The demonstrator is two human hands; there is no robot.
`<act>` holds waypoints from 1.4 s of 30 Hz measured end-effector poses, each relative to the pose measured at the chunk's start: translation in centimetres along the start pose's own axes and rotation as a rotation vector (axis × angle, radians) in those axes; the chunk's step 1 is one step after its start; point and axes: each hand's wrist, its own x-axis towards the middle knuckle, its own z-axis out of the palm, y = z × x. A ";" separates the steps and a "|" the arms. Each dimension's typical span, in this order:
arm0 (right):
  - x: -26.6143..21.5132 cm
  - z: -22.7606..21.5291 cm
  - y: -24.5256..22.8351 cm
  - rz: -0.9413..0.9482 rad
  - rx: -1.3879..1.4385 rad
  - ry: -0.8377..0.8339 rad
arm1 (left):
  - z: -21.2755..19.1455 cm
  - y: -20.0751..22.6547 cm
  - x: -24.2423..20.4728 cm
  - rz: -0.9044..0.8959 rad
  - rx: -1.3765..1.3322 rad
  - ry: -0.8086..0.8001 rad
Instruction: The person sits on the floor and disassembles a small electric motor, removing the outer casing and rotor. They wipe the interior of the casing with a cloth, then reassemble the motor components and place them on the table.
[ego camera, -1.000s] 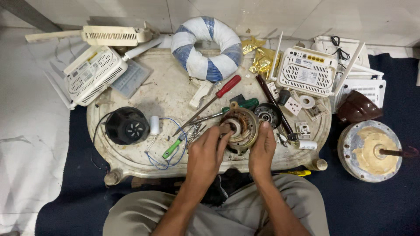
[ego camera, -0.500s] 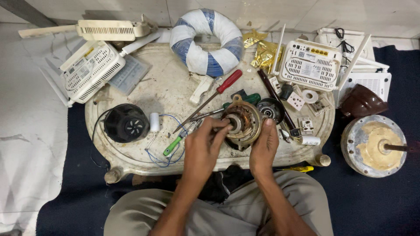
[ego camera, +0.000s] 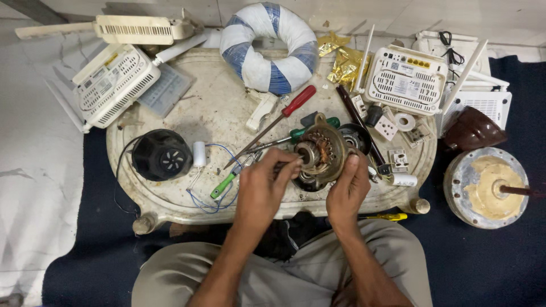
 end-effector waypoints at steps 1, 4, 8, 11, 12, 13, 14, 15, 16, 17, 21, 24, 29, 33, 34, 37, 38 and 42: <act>0.1 -0.2 -0.1 -0.039 -0.031 0.002 | -0.1 -0.3 0.2 -0.043 -0.120 -0.012; 0.5 -0.8 -0.3 -0.107 -0.067 0.004 | -0.4 -0.7 0.8 -0.124 -0.366 -0.042; 0.9 -0.9 0.1 0.122 0.122 0.000 | 0.1 0.3 -0.4 0.095 0.051 0.005; 1.2 -0.1 0.8 0.415 0.532 0.002 | 0.6 1.2 -1.6 0.187 0.208 0.097; 1.3 0.1 1.0 0.509 0.703 0.007 | 0.6 1.2 -1.5 0.179 0.178 0.126; 1.6 0.1 1.2 0.563 0.724 0.030 | 0.3 1.1 -1.4 0.071 -0.058 0.190; 1.9 -0.1 1.2 0.617 0.746 0.053 | -0.3 0.7 -0.9 -0.039 -0.293 0.252; 2.4 -0.3 1.4 0.666 0.766 0.078 | -0.8 0.3 -0.3 -0.150 -0.529 0.310; 2.7 -0.5 1.5 0.715 0.770 0.091 | -1.4 -0.2 0.2 -0.201 -0.665 0.305; 3.0 -0.8 1.6 0.764 0.774 0.095 | -2.0 -0.7 0.5 -0.251 -0.799 0.308; 3.5 -1.0 0.7 0.836 0.853 0.035 | -1.8 -2.1 0.6 -0.327 -0.926 0.214; 3.2 -0.9 0.0 0.883 0.668 0.005 | -0.8 -2.0 0.4 -0.367 -0.852 0.129; 2.4 -0.4 0.0 0.790 0.775 -0.104 | 0.1 -0.5 0.3 -0.218 -0.748 0.019; 2.1 0.0 0.6 0.810 0.809 -0.091 | 0.0 0.5 0.0 -0.090 -0.708 -0.076; 2.0 0.0 0.8 0.822 0.797 -0.093 | 0.1 0.5 0.0 -0.046 -0.657 -0.079; 1.6 0.2 0.9 0.878 0.763 -0.110 | 0.1 0.8 0.0 0.028 -0.516 -0.068; 1.6 0.3 0.8 0.905 0.750 -0.113 | 0.2 1.0 0.0 0.015 -0.483 -0.061; 1.6 0.3 0.6 0.884 0.783 -0.154 | -0.2 1.9 -0.4 0.251 0.103 0.014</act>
